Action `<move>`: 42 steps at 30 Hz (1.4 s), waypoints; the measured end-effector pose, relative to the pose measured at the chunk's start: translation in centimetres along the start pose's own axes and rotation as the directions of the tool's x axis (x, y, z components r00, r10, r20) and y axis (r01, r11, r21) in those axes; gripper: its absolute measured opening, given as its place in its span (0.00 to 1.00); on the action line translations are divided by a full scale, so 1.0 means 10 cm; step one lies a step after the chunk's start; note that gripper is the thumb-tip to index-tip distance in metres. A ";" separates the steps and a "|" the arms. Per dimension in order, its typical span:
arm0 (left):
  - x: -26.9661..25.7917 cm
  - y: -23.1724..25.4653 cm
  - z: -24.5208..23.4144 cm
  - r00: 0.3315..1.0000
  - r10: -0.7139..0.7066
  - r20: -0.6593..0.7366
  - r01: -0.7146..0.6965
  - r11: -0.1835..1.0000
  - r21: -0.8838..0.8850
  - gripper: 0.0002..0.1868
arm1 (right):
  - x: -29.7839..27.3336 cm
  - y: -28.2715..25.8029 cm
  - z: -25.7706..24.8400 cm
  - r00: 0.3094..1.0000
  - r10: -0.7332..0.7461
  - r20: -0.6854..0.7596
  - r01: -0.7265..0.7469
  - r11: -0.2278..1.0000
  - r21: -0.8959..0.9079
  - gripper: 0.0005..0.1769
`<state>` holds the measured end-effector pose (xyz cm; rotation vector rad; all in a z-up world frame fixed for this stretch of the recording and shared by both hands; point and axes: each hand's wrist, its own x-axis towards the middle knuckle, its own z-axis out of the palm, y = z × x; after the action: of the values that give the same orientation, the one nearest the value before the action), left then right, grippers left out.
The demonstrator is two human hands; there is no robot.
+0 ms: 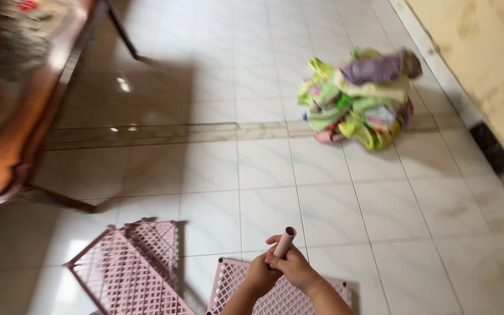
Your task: The person assembles a pink plastic storage rack by inserting cylindrical legs into the corner holes of a lattice panel. They attach four legs to one panel, then place a second lattice panel on top to form a two-tier structure.
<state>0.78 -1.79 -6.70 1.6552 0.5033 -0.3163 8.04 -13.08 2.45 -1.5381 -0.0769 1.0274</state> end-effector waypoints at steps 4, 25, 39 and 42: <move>0.30 -0.60 0.24 0.996 0.077 -0.041 -0.077 0.997 0.002 0.20 | 0.32 0.85 -0.14 0.995 -0.075 -0.061 0.080 0.993 0.081 0.21; -1.74 -2.37 1.19 0.848 0.507 0.155 -0.521 0.851 0.067 0.21 | -1.77 3.46 0.24 0.825 -0.498 -0.268 0.549 0.818 0.170 0.18; -2.01 -2.54 1.98 0.854 0.493 0.168 -0.520 0.817 0.248 0.43 | -2.19 3.88 -0.12 0.633 -0.416 -0.653 0.513 0.857 -0.049 0.07; -1.81 -2.61 1.93 0.857 0.447 0.258 -0.515 0.772 0.373 0.41 | -1.76 4.32 -0.59 0.637 -0.224 -0.738 0.335 0.942 0.003 0.10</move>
<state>-26.29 -21.04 -23.32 2.1023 -0.1424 -0.1728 -19.99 -39.66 -24.36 -1.6398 0.3083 0.1029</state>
